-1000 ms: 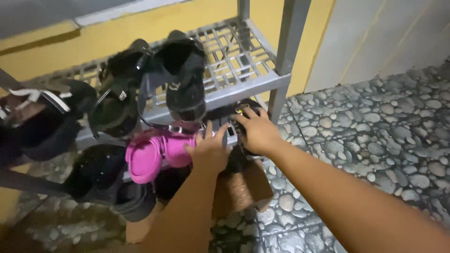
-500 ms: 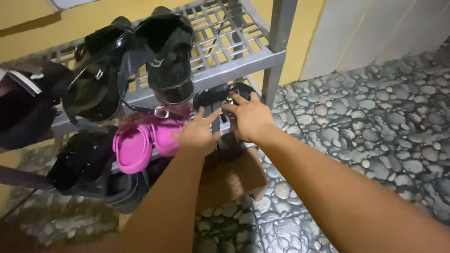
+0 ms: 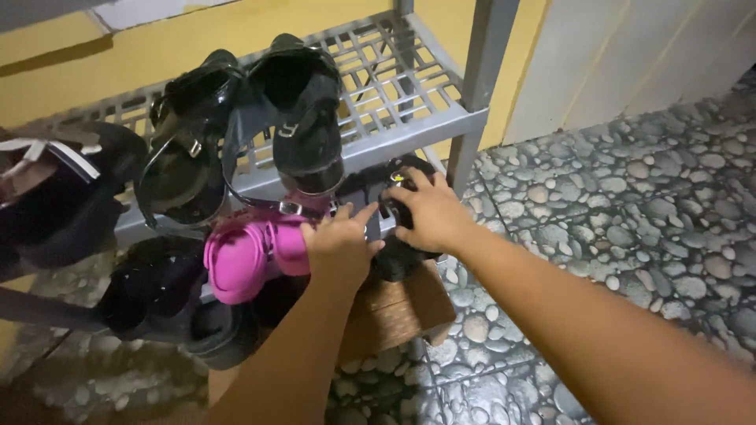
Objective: The person gathers shoes from a chair and places them onto a metal shoe rack. They handle multiple pairs, including black sneakers, pink slippers, and black sandals, arranging them on the rack shelves.
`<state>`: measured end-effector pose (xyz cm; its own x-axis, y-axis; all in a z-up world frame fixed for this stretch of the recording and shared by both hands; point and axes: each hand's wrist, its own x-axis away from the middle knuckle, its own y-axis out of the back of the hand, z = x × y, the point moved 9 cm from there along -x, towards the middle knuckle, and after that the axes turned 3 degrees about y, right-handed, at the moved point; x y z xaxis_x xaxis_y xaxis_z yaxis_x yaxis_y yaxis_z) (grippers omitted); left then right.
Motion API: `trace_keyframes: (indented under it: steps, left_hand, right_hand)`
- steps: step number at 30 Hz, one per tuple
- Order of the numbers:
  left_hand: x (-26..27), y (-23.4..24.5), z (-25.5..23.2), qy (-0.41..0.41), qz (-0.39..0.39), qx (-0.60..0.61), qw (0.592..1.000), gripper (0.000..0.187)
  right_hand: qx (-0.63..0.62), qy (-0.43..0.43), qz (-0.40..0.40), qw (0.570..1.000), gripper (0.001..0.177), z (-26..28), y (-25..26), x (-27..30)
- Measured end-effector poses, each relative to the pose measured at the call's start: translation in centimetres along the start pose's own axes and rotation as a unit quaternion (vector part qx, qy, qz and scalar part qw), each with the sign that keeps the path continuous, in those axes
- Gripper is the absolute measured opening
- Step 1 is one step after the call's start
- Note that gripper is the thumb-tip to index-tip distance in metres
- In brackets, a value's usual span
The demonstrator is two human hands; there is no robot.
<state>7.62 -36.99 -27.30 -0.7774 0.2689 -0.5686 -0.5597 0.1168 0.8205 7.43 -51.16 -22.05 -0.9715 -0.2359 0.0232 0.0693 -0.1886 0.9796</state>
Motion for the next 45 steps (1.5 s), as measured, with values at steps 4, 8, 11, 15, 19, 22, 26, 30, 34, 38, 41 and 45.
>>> trace_keyframes:
  steps: [4,8,11,15,19,22,26,30,34,38,41,45]
  left_hand:
    - [-1.2,1.7,-0.3,0.026,0.099,0.012,0.995,0.066]
    - [-2.1,-1.7,-0.1,0.047,0.222,0.067,0.972,0.077]
    - [-3.6,2.8,-1.7,0.045,0.230,0.192,0.953,0.089]
    - [-2.2,6.7,-2.6,0.052,0.004,0.104,0.993,0.041]
    - [-1.0,3.5,-2.9,-0.024,0.027,0.088,0.995,0.061]
    - [-1.2,1.9,-2.7,-0.040,0.096,0.098,0.990,0.059]
    - [-1.3,1.2,-1.9,-0.024,0.215,0.127,0.968,0.065]
    - [-0.4,-0.3,-2.2,-0.011,0.242,0.113,0.964,0.061]
    - [-1.1,1.6,0.7,0.041,0.127,0.132,0.982,0.067]
    - [-0.4,10.8,4.3,-0.018,-0.227,-0.021,0.974,0.043]
    - [1.1,7.0,8.1,0.072,0.050,0.002,0.996,0.053]
    - [1.4,5.9,9.8,0.061,-0.022,0.082,0.995,0.048]
  right_hand:
    - [-0.042,-0.036,-0.017,0.998,0.052,-0.9,-1.1,-1.5]
    - [-0.049,0.003,0.065,0.997,0.075,-0.2,-1.1,-1.4]
    - [-0.054,0.012,0.075,0.996,0.084,0.0,1.4,-0.3]
    - [-0.062,0.015,0.093,0.994,0.081,-0.3,-0.1,0.2]
    - [-0.119,-0.003,0.058,0.991,0.083,-1.1,-0.6,0.0]
    - [-0.107,-0.001,0.004,0.994,0.066,-2.1,-0.5,-1.7]
    - [-0.135,0.016,-0.022,0.991,0.057,-2.5,0.1,-2.4]
    - [-0.128,-0.019,0.045,0.991,0.059,-2.8,-2.2,-1.0]
    - [-0.051,-0.058,0.003,0.997,0.051,-1.1,0.7,0.6]
    - [0.049,-0.038,-0.102,0.993,0.050,2.9,3.4,0.2]
    - [-0.052,0.051,-0.079,0.994,0.053,7.5,1.5,-1.1]
    - [-0.071,0.109,-0.020,0.991,0.059,11.8,-1.8,-0.7]
